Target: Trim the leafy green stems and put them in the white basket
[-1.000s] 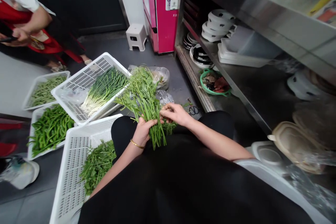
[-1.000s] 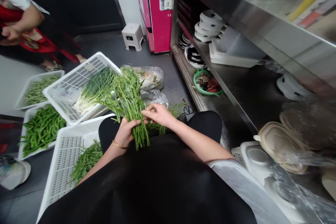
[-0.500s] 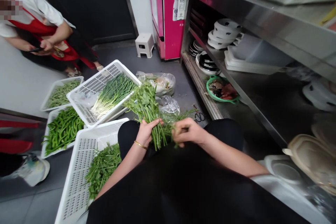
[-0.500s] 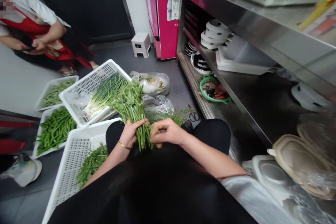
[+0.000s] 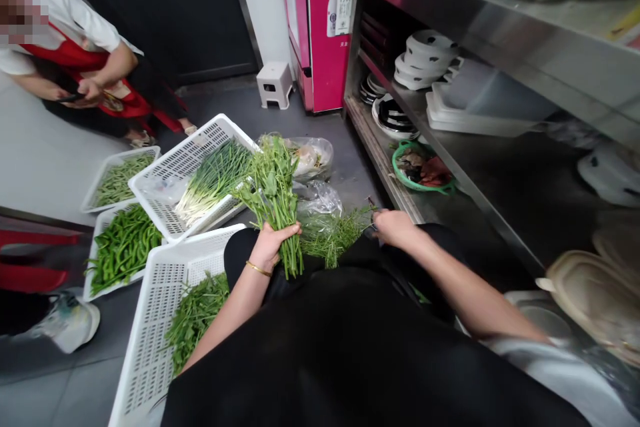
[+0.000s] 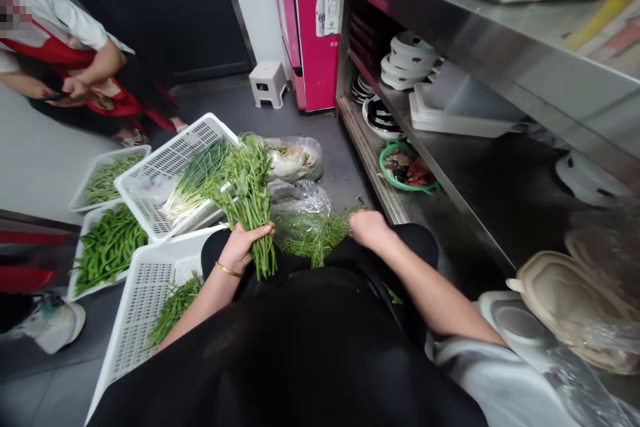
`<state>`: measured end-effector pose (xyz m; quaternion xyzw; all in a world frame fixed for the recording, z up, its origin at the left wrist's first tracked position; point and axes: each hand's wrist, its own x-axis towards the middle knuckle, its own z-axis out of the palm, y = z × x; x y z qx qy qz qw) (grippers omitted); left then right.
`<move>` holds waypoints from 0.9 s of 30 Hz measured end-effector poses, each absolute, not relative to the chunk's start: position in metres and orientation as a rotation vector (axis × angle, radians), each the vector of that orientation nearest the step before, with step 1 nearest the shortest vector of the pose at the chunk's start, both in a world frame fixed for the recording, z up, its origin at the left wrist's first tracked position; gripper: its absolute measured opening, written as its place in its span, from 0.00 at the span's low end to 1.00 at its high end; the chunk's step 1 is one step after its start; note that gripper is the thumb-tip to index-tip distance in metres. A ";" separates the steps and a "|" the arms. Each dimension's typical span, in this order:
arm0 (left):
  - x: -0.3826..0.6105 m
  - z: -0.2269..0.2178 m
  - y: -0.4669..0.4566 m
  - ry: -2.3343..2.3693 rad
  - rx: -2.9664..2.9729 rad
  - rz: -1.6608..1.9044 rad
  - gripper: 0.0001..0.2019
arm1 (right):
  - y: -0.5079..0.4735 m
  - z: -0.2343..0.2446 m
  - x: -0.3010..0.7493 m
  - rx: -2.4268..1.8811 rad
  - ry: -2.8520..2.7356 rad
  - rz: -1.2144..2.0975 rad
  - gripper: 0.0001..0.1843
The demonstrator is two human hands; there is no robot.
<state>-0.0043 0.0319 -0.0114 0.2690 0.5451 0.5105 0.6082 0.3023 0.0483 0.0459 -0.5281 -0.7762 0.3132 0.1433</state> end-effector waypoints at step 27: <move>0.022 -0.006 0.024 1.065 0.685 1.143 0.15 | 0.075 0.000 0.180 -1.063 -1.112 1.786 0.23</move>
